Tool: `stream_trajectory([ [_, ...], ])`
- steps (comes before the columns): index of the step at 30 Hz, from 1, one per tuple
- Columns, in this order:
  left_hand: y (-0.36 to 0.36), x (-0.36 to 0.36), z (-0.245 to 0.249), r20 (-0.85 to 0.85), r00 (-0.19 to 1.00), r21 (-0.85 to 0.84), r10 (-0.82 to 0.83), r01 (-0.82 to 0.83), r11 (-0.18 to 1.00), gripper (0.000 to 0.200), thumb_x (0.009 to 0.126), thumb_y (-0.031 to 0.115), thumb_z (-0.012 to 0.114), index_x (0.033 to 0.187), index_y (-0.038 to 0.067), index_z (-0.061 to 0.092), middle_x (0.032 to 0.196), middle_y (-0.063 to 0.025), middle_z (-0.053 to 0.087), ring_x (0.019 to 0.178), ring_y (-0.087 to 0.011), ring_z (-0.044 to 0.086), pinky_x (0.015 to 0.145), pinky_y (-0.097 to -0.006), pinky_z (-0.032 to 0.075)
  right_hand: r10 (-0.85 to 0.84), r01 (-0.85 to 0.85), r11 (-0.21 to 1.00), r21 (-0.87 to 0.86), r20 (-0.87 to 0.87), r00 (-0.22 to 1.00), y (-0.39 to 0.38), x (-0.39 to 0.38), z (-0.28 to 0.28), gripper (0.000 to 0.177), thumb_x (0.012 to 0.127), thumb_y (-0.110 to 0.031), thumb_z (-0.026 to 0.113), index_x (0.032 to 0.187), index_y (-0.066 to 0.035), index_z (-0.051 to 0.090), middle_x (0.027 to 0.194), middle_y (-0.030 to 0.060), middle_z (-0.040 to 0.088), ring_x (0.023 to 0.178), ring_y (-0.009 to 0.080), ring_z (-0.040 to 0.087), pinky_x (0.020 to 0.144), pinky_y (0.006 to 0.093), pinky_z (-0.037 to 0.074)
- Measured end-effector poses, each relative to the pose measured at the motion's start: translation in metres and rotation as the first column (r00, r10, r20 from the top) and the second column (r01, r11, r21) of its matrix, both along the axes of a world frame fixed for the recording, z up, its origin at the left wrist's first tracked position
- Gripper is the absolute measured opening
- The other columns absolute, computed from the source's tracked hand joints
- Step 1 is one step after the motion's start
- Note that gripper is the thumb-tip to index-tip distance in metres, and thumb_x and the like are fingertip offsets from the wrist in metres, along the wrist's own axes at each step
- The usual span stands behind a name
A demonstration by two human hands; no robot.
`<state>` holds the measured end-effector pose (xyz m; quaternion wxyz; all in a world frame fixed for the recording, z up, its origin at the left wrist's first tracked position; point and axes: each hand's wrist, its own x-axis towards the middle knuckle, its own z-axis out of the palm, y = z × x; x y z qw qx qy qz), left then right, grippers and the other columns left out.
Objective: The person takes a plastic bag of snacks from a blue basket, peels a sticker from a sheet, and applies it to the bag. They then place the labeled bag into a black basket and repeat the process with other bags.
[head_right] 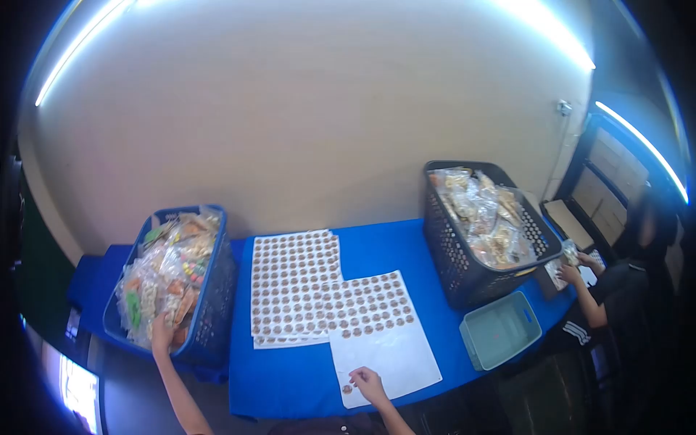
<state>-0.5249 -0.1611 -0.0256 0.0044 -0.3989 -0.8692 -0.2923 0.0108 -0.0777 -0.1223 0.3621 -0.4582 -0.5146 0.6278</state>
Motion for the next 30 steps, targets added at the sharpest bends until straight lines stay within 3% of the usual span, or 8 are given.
stream_trajectory([
  [9, -0.001, 0.018, 0.009, -0.238, 0.945, -0.101, 0.226, -0.256, 0.961, 0.07, 0.048, 0.011, 0.08, 0.108, 0.001, 0.047, 0.118, -0.0213, 0.042, 0.109, -0.0353, 0.042, 0.091, -0.0384, 0.036, -0.085, 0.095, 0.994, -0.061, 0.156, 0.984, -0.026, 0.012, -0.014, 0.015, 0.081, -0.011, 0.054, 0.086, 0.003, 0.057, 0.074, 0.008, 0.06, 0.065, 0.011, 0.055, 0.059, 0.0223, 0.045],
  [13, -0.004, 0.002, 0.011, 0.019, 0.991, -0.212, 0.135, -0.128, 0.969, 0.072, 0.045, 0.012, 0.08, 0.108, 0.0, 0.047, 0.117, -0.0208, 0.045, 0.109, -0.0358, 0.042, 0.09, -0.0378, 0.037, -0.06, 0.073, 0.995, -0.065, 0.182, 0.981, -0.027, 0.013, -0.032, 0.017, 0.081, -0.013, 0.055, 0.086, 0.002, 0.057, 0.073, 0.0078, 0.06, 0.064, 0.0112, 0.055, 0.058, 0.0224, 0.045],
  [19, 0.004, 0.065, 0.075, 0.113, 0.98, 0.135, 0.161, -0.176, 0.975, 0.056, 0.063, 0.006, 0.063, 0.116, 0.002, 0.046, 0.107, -0.0166, 0.053, 0.101, -0.0365, 0.048, 0.087, -0.0331, 0.038, -0.019, 0.019, 1.0, 0.001, 0.206, 0.978, -0.004, -0.009, -0.011, 0.018, 0.082, -0.015, 0.055, 0.087, 0.002, 0.058, 0.072, 0.0064, 0.06, 0.063, 0.0103, 0.056, 0.06, 0.0228, 0.045],
  [20, 0.006, 0.053, 0.053, -0.107, 0.99, 0.321, 0.092, -0.054, 0.946, 0.049, 0.072, 0.003, 0.053, 0.12, 0.003, 0.043, 0.106, -0.0129, 0.055, 0.094, -0.0328, 0.052, 0.082, -0.0317, 0.04, -0.017, 0.013, 1.0, 0.02, 0.207, 0.978, 0.001, -0.013, -0.009, 0.019, 0.081, -0.017, 0.056, 0.088, 0.001, 0.058, 0.073, 0.0065, 0.061, 0.064, 0.0106, 0.056, 0.06, 0.0233, 0.046],
  [23, 0.025, 0.114, 0.084, 0.12, 0.992, 0.656, 0.033, -0.104, 0.748, 0.042, 0.078, 0.005, 0.045, 0.119, 0.002, 0.045, 0.122, -0.0174, 0.046, 0.104, -0.0286, 0.049, 0.084, -0.0375, 0.039, 0.032, -0.034, 0.999, 0.012, 0.119, 0.992, 0.008, -0.025, -0.002, 0.024, 0.082, -0.023, 0.055, 0.091, -0.002, 0.059, 0.078, 0.0065, 0.062, 0.068, 0.0113, 0.058, 0.063, 0.0243, 0.046],
  [26, 0.055, 0.195, 0.093, -0.11, 0.956, 0.862, -0.272, 0.228, 0.452, 0.04, 0.084, 0.012, 0.042, 0.121, -0.001, 0.042, 0.125, -0.0173, 0.042, 0.113, -0.028, 0.043, 0.09, -0.0378, 0.036, 0.163, -0.181, 0.974, -0.137, -0.131, 0.978, 0.008, -0.031, 0.03, 0.032, 0.086, -0.03, 0.049, 0.101, -0.002, 0.056, 0.091, 0.0064, 0.06, 0.079, 0.0118, 0.057, 0.071, 0.0245, 0.045],
  [27, 0.05, 0.228, 0.101, -0.242, 0.925, 0.661, -0.293, 0.378, 0.648, 0.041, 0.085, 0.015, 0.043, 0.121, -0.004, 0.041, 0.125, -0.0185, 0.042, 0.118, -0.0294, 0.037, 0.096, -0.0363, 0.031, 0.192, -0.235, 0.945, -0.229, -0.194, 0.962, 0.006, -0.031, 0.049, 0.036, 0.088, -0.032, 0.046, 0.106, -0.003, 0.054, 0.097, 0.0065, 0.059, 0.084, 0.012, 0.056, 0.075, 0.0247, 0.044],
  [30, 0.057, 0.315, 0.061, 0.009, 0.578, 0.404, -0.816, 0.744, 0.531, 0.042, 0.075, 0.011, 0.052, 0.116, -0.001, 0.047, 0.123, -0.0163, 0.045, 0.117, -0.0282, 0.039, 0.096, -0.0374, 0.03, 0.084, -0.361, 0.87, -0.336, -0.622, 0.779, -0.001, -0.029, 0.092, 0.043, 0.089, -0.035, 0.042, 0.113, 0.0, 0.048, 0.105, 0.0077, 0.055, 0.093, 0.0115, 0.052, 0.079, 0.0251, 0.043],
])
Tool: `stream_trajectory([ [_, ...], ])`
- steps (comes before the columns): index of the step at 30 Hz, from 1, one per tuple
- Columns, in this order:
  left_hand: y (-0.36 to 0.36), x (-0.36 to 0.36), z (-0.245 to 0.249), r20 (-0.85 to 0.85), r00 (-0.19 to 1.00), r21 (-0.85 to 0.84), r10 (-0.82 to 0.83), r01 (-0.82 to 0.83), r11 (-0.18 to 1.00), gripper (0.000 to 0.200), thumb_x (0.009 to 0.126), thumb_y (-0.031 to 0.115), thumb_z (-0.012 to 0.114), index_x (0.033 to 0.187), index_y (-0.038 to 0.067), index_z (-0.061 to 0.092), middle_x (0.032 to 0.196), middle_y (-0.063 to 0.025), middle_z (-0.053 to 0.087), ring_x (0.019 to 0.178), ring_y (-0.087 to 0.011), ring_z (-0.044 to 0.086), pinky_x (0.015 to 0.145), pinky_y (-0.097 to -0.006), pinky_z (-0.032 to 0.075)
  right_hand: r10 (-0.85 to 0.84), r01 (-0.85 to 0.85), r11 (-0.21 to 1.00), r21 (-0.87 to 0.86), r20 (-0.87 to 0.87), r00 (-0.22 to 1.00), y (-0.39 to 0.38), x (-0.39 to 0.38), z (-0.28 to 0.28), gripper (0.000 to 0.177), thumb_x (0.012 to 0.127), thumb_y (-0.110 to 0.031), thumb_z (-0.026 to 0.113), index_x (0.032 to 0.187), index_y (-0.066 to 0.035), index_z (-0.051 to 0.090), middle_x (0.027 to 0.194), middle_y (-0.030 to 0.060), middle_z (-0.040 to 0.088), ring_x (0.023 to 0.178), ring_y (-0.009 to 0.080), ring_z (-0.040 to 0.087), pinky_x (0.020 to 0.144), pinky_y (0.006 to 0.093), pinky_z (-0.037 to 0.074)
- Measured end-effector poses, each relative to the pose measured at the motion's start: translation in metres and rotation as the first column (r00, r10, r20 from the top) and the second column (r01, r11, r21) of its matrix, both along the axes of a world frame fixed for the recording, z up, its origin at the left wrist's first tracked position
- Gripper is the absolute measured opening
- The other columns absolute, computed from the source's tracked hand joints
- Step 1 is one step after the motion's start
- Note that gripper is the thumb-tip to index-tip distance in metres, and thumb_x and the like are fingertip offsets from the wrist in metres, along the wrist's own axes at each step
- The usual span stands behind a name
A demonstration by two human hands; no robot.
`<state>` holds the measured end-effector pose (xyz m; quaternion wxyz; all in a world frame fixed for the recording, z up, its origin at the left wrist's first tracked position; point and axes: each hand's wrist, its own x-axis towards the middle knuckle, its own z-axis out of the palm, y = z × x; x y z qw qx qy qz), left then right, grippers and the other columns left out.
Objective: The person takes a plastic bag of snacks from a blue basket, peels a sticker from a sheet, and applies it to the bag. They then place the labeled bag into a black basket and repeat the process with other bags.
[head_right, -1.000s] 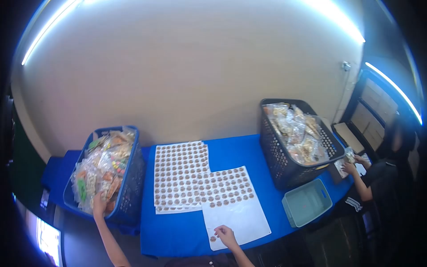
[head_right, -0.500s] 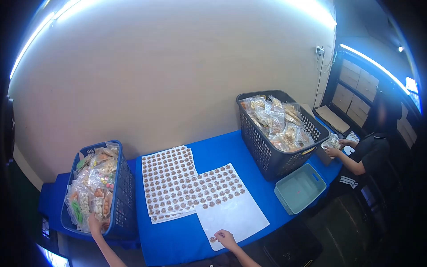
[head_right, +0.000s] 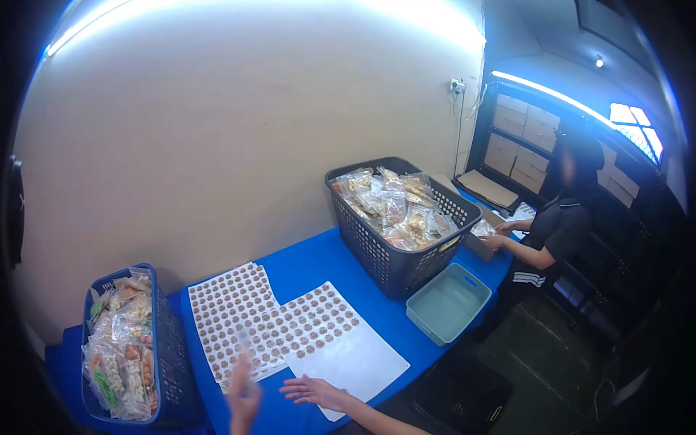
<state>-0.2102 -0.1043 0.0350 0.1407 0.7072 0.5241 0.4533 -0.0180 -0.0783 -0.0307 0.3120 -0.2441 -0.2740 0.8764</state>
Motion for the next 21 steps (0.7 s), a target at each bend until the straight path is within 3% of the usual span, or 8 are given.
stream_trajectory([
  [1, -0.001, 0.021, -0.011, -0.032, 0.979, -0.156, -0.204, 0.196, 0.968, 0.044, 0.071, 0.009, 0.056, 0.114, 0.001, 0.049, 0.122, -0.0154, 0.046, 0.116, -0.0278, 0.04, 0.096, -0.0377, 0.03, -0.029, 0.016, 0.996, -0.084, -0.152, 0.988, -0.001, 0.001, 0.004, 0.043, 0.09, -0.035, 0.041, 0.114, 0.0, 0.047, 0.106, 0.0079, 0.054, 0.094, 0.0114, 0.052, 0.079, 0.025, 0.043],
  [3, -0.012, 0.054, 0.0, -0.552, 0.756, -0.122, -0.351, 0.344, 0.931, 0.046, 0.073, 0.01, 0.058, 0.117, 0.003, 0.046, 0.121, -0.0135, 0.046, 0.115, -0.0263, 0.04, 0.094, -0.0402, 0.033, -0.074, 0.072, 0.997, 0.019, 0.156, 0.985, 0.004, 0.013, -0.027, 0.042, 0.088, -0.031, 0.046, 0.111, 0.003, 0.049, 0.104, 0.008, 0.055, 0.093, 0.0128, 0.054, 0.079, 0.0252, 0.044],
  [6, -0.011, 0.053, -0.032, -0.306, 0.845, 0.059, -0.439, 0.478, 0.877, 0.034, 0.082, 0.013, 0.055, 0.114, 0.003, 0.048, 0.105, -0.012, 0.054, 0.098, -0.0181, 0.052, 0.082, -0.0306, 0.043, -0.155, 0.149, 0.988, 0.047, 0.225, 0.962, 0.003, 0.028, -0.031, 0.036, 0.086, -0.026, 0.051, 0.108, 0.003, 0.051, 0.098, 0.0072, 0.057, 0.088, 0.0138, 0.056, 0.077, 0.0267, 0.046],
  [8, -0.013, 0.048, -0.045, 0.286, 0.887, -0.168, -0.362, 0.418, 0.893, 0.032, 0.08, 0.009, 0.057, 0.11, 0.002, 0.051, 0.105, -0.0115, 0.054, 0.1, -0.0166, 0.051, 0.083, -0.0302, 0.042, -0.22, 0.219, 0.975, 0.027, 0.225, 0.949, 0.003, 0.036, -0.045, 0.033, 0.087, -0.025, 0.049, 0.105, 0.002, 0.053, 0.098, 0.0072, 0.058, 0.087, 0.0131, 0.057, 0.078, 0.0264, 0.046],
  [10, -0.01, 0.048, -0.057, 0.667, 0.744, -0.307, -0.048, 0.333, 0.892, 0.024, 0.081, 0.011, 0.056, 0.103, 0.002, 0.056, 0.098, -0.0085, 0.058, 0.09, -0.0123, 0.054, 0.075, -0.0248, 0.045, -0.269, 0.27, 0.962, 0.026, 0.213, 0.939, 0.008, 0.04, -0.052, 0.031, 0.087, -0.026, 0.049, 0.101, 0.001, 0.055, 0.096, 0.0064, 0.059, 0.084, 0.0121, 0.057, 0.075, 0.026, 0.047],
  [11, -0.006, 0.036, -0.06, 0.542, 0.839, -0.418, -0.048, 0.318, 0.851, 0.048, 0.077, 0.012, 0.058, 0.121, 0.004, 0.04, 0.12, -0.0138, 0.045, 0.115, -0.0237, 0.039, 0.09, -0.04, 0.037, -0.26, 0.255, 0.966, 0.053, 0.244, 0.934, 0.012, 0.039, -0.053, 0.032, 0.087, -0.026, 0.049, 0.102, 0.002, 0.055, 0.095, 0.0059, 0.059, 0.084, 0.0116, 0.057, 0.075, 0.0254, 0.046],
  [16, 0.006, 0.018, -0.095, 0.799, 0.566, -0.51, 0.203, 0.461, 0.726, 0.026, 0.084, 0.008, 0.051, 0.109, 0.002, 0.049, 0.105, -0.0091, 0.056, 0.093, -0.0151, 0.054, 0.072, -0.0251, 0.045, -0.092, -0.012, 0.971, 0.239, 0.423, 0.902, 0.023, 0.0, -0.032, 0.035, 0.087, -0.032, 0.049, 0.098, 0.001, 0.057, 0.087, 0.0026, 0.06, 0.077, 0.007, 0.054, 0.067, 0.0206, 0.043],
  [21, 0.005, 0.006, -0.087, 0.862, 0.363, -0.436, 0.355, 0.171, 0.884, 0.026, 0.085, 0.013, 0.051, 0.108, 0.001, 0.047, 0.094, -0.0084, 0.058, 0.08, -0.0143, 0.058, 0.068, -0.0271, 0.049, 0.159, -0.379, 0.881, 0.283, 0.577, 0.801, 0.045, -0.029, -0.049, 0.039, 0.087, -0.039, 0.047, 0.093, -0.002, 0.059, 0.088, 0.0031, 0.061, 0.075, 0.0062, 0.055, 0.064, 0.0197, 0.042],
])
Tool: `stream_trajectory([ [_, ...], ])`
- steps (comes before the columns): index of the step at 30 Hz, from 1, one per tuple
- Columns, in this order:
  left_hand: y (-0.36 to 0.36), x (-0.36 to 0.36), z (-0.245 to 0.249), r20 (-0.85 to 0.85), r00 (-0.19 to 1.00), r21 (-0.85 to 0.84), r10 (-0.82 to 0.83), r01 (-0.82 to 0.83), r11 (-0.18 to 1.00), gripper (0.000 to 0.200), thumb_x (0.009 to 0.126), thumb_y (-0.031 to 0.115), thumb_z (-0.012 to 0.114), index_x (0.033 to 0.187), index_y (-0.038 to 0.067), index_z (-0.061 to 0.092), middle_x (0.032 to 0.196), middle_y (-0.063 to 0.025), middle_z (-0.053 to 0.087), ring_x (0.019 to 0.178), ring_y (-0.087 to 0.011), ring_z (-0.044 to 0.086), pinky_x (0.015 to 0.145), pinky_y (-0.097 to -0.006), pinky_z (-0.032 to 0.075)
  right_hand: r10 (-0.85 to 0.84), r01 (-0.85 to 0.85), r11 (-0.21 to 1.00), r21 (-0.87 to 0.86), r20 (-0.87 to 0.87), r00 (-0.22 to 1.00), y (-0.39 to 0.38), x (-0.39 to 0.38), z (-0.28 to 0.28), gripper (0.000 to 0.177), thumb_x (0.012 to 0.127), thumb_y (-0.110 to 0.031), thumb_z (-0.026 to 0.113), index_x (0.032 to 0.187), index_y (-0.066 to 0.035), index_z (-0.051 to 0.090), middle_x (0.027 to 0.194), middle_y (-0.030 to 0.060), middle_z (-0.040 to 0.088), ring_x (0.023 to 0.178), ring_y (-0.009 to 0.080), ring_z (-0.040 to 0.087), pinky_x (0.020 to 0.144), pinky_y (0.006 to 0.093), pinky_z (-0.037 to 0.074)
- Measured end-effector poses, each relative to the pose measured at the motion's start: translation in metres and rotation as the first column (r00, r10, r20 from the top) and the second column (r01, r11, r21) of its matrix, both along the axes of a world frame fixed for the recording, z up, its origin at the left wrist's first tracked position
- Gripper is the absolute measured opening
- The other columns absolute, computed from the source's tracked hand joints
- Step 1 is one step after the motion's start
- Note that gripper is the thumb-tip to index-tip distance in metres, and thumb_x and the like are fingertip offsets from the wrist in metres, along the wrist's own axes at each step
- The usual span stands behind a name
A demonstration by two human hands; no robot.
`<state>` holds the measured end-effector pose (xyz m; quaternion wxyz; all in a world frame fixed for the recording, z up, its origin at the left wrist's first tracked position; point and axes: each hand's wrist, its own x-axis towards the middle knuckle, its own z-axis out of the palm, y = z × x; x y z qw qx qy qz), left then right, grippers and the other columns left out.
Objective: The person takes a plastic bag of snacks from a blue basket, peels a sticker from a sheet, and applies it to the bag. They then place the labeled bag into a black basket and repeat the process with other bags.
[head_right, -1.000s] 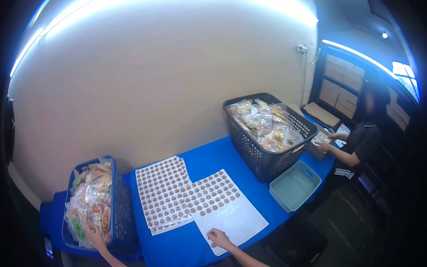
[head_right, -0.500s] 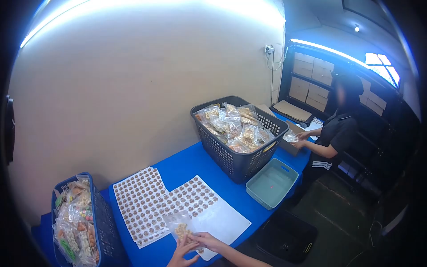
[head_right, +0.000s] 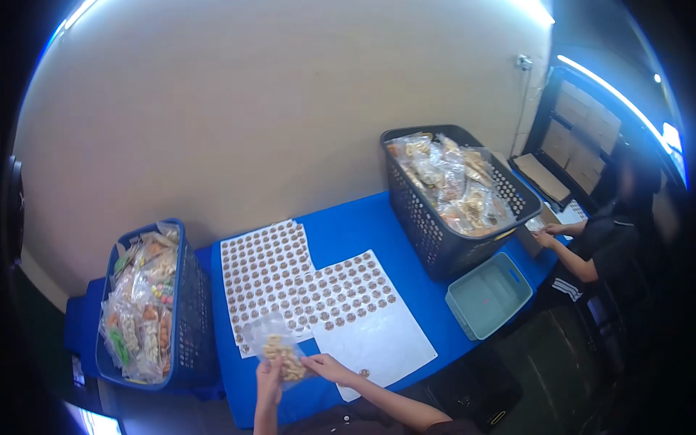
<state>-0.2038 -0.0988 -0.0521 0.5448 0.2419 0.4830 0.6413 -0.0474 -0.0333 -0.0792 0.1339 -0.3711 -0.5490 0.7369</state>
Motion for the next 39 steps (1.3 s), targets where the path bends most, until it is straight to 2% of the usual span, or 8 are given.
stream_trajectory([
  [5, -0.025, -0.05, 0.018, 0.038, 0.951, 0.031, 0.307, -0.308, 0.951, 0.028, 0.087, 0.013, 0.048, 0.111, -0.001, 0.044, 0.097, -0.0077, 0.056, 0.085, -0.0147, 0.057, 0.074, -0.0268, 0.047, -0.086, 0.083, 0.98, 0.182, 0.007, 0.996, 0.057, 0.035, -0.099, 0.023, 0.085, -0.02, 0.048, 0.1, -0.004, 0.057, 0.086, 0.0059, 0.062, 0.071, 0.0119, 0.058, 0.06, 0.0249, 0.045],
  [8, -0.041, -0.066, 0.027, 0.0, 0.919, 0.02, 0.395, -0.395, 0.919, 0.026, 0.087, 0.015, 0.048, 0.109, 0.001, 0.045, 0.1, -0.0078, 0.054, 0.09, -0.0145, 0.055, 0.077, -0.0276, 0.046, -0.629, 0.508, 0.726, 0.465, 0.149, 0.763, 0.129, 0.1, -0.169, 0.022, 0.073, -0.006, 0.06, 0.095, -0.003, 0.059, 0.085, 0.0063, 0.06, 0.075, 0.0149, 0.056, 0.062, 0.0258, 0.046],
  [10, -0.053, -0.073, 0.021, -0.005, 0.89, 0.011, 0.455, -0.455, 0.89, 0.027, 0.087, 0.014, 0.048, 0.11, 0.0, 0.044, 0.101, -0.0078, 0.054, 0.091, -0.015, 0.054, 0.079, -0.0281, 0.045, -0.803, 0.52, 0.501, 0.692, 0.146, 0.578, 0.173, 0.147, -0.196, 0.017, 0.07, -0.003, 0.061, 0.087, -0.002, 0.059, 0.082, 0.009, 0.058, 0.077, 0.0184, 0.055, 0.069, 0.0277, 0.044],
  [12, -0.055, -0.069, 0.023, 0.022, 0.875, -0.007, 0.483, -0.483, 0.876, 0.029, 0.086, 0.014, 0.049, 0.111, 0.0, 0.043, 0.102, -0.0079, 0.054, 0.092, -0.0151, 0.054, 0.08, -0.0284, 0.044, -0.821, 0.202, 0.414, 0.888, 0.268, 0.503, 0.183, 0.179, -0.185, 0.021, 0.066, -0.001, 0.061, 0.087, -0.002, 0.057, 0.082, 0.0109, 0.055, 0.074, 0.0235, 0.054, 0.067, 0.0327, 0.045],
  [18, -0.045, -0.054, 0.025, 0.033, 0.854, -0.042, 0.52, -0.518, 0.854, 0.034, 0.086, 0.015, 0.05, 0.114, -0.002, 0.042, 0.106, -0.0093, 0.052, 0.095, -0.0167, 0.052, 0.082, -0.0293, 0.043, -0.842, 0.176, 0.337, 0.925, 0.212, 0.496, 0.171, 0.164, -0.165, 0.029, 0.065, 0.001, 0.059, 0.093, -0.001, 0.053, 0.089, 0.0148, 0.049, 0.082, 0.03, 0.05, 0.073, 0.0381, 0.041],
  [19, -0.043, -0.053, 0.023, 0.021, 0.861, -0.038, 0.509, -0.508, 0.861, 0.035, 0.086, 0.015, 0.05, 0.114, -0.002, 0.042, 0.106, -0.0094, 0.052, 0.095, -0.0167, 0.052, 0.082, -0.0294, 0.043, -0.85, 0.165, 0.411, 0.896, 0.312, 0.423, 0.165, 0.151, -0.152, 0.032, 0.066, 0.001, 0.059, 0.096, -0.001, 0.052, 0.092, 0.0157, 0.049, 0.089, 0.0311, 0.048, 0.077, 0.0374, 0.038],
  [26, -0.03, -0.05, 0.029, 0.028, 0.875, -0.018, 0.483, -0.482, 0.876, 0.025, 0.087, 0.011, 0.046, 0.109, -0.001, 0.045, 0.098, -0.009, 0.055, 0.087, -0.0147, 0.056, 0.074, -0.0272, 0.047, -0.476, -0.044, 0.52, 0.853, 0.333, 0.814, 0.108, 0.031, -0.135, 0.039, 0.068, -0.01, 0.061, 0.104, -0.003, 0.049, 0.096, 0.0143, 0.048, 0.094, 0.0292, 0.047, 0.078, 0.0398, 0.038],
  [39, -0.029, -0.053, 0.013, 0.084, 0.913, -0.056, 0.399, -0.396, 0.917, 0.022, 0.086, 0.011, 0.047, 0.105, 0.0, 0.048, 0.097, -0.0095, 0.056, 0.087, -0.0159, 0.056, 0.076, -0.0288, 0.045, -0.569, -0.022, 0.584, 0.811, 0.43, 0.701, 0.09, -0.01, -0.149, 0.043, 0.062, -0.015, 0.069, 0.099, -0.006, 0.048, 0.098, 0.0118, 0.044, 0.096, 0.0294, 0.043, 0.074, 0.0426, 0.039],
])
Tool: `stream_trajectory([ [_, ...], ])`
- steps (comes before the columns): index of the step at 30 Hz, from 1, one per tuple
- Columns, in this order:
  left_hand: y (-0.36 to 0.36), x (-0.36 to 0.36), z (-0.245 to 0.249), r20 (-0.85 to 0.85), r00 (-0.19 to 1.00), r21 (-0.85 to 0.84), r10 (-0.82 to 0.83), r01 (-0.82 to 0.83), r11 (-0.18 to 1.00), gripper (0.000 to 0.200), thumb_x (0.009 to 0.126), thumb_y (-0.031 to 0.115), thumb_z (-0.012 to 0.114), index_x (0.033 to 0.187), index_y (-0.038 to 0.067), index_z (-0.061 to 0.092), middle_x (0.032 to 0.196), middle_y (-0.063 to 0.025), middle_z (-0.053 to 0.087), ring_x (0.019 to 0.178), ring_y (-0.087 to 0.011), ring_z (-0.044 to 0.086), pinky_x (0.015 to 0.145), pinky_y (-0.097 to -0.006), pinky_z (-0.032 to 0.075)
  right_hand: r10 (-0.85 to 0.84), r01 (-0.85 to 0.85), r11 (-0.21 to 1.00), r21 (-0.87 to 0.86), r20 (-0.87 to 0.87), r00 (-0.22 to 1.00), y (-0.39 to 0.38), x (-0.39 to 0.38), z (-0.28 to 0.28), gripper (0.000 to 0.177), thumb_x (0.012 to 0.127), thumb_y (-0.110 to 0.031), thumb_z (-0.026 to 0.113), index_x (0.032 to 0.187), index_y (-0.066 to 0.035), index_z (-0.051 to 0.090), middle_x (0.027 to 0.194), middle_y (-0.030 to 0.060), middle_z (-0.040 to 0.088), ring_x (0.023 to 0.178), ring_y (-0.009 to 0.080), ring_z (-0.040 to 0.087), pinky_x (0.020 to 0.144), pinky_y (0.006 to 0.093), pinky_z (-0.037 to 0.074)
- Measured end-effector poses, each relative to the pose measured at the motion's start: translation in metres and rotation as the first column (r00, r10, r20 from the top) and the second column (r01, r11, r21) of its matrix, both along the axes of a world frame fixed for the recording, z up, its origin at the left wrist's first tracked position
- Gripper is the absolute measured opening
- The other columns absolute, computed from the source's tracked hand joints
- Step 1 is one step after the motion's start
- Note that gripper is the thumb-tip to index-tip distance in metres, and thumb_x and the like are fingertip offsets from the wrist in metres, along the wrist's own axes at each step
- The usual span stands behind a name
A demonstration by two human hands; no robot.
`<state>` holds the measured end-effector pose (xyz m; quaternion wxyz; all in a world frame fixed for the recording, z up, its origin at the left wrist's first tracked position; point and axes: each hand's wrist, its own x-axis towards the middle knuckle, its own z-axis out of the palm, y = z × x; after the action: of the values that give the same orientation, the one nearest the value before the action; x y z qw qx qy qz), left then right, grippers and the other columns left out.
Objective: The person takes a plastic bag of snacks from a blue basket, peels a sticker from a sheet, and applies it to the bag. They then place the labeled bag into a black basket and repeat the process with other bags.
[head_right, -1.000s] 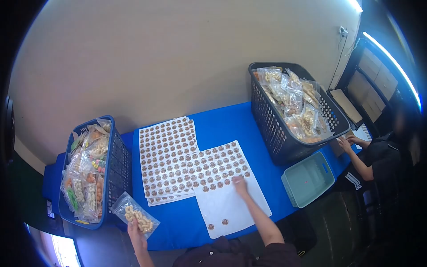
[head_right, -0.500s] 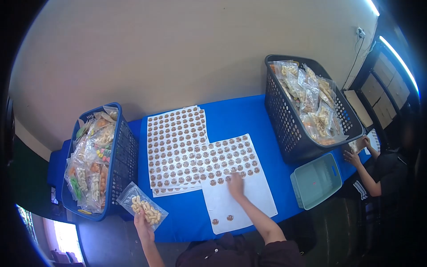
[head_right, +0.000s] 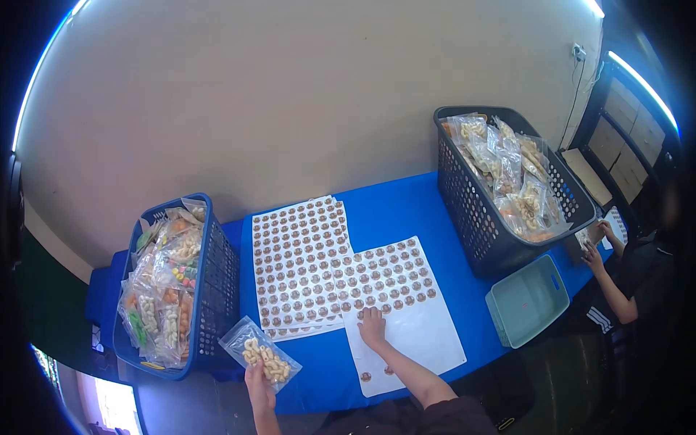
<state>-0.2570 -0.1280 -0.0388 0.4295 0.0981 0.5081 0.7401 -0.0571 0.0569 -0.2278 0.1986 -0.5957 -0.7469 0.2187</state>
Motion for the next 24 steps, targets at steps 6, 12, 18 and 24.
stream_trajectory([
  [6, 0.004, 0.006, -0.01, -0.019, 0.998, -0.006, -0.06, 0.06, 0.998, 0.029, 0.087, 0.01, 0.046, 0.112, -0.003, 0.042, 0.103, -0.0109, 0.054, 0.092, -0.0173, 0.055, 0.079, -0.0294, 0.046, -0.056, 0.061, 0.979, -0.193, 0.032, 0.998, 0.018, -0.002, -0.001, 0.046, 0.06, -0.017, 0.072, 0.097, -0.01, 0.046, 0.099, 0.0111, 0.043, 0.098, 0.0281, 0.042, 0.077, 0.0417, 0.04],
  [12, -0.011, 0.012, -0.018, 0.023, 0.994, -0.067, -0.107, 0.109, 0.992, 0.031, 0.086, 0.008, 0.046, 0.115, -0.003, 0.04, 0.106, -0.0101, 0.052, 0.093, -0.0165, 0.054, 0.079, -0.0294, 0.046, -0.017, 0.027, 0.972, -0.234, 0.042, 0.999, 0.026, 0.001, -0.007, 0.046, 0.06, -0.018, 0.073, 0.094, -0.009, 0.044, 0.097, 0.0104, 0.042, 0.097, 0.0276, 0.042, 0.078, 0.0407, 0.039],
  [18, -0.025, -0.001, -0.02, -0.028, 0.992, -0.102, -0.12, 0.116, 0.988, 0.032, 0.086, 0.006, 0.048, 0.115, -0.003, 0.04, 0.106, -0.0096, 0.052, 0.094, -0.0162, 0.054, 0.08, -0.0286, 0.045, -0.048, 0.047, 0.998, -0.031, -0.019, 0.999, 0.009, -0.002, -0.003, 0.043, 0.063, -0.015, 0.07, 0.099, -0.006, 0.049, 0.1, 0.0113, 0.044, 0.096, 0.0287, 0.043, 0.078, 0.039, 0.037],
  [24, -0.03, -0.006, -0.014, -0.164, 0.982, -0.099, -0.093, 0.078, 0.992, 0.029, 0.085, 0.005, 0.048, 0.113, -0.003, 0.042, 0.102, -0.0092, 0.054, 0.09, -0.0152, 0.055, 0.077, -0.027, 0.046, -0.037, 0.075, 0.966, 0.246, -0.153, 0.988, -0.013, 0.001, -0.004, 0.035, 0.064, -0.011, 0.067, 0.097, -0.005, 0.054, 0.099, 0.013, 0.048, 0.096, 0.0308, 0.044, 0.08, 0.0392, 0.037],
])
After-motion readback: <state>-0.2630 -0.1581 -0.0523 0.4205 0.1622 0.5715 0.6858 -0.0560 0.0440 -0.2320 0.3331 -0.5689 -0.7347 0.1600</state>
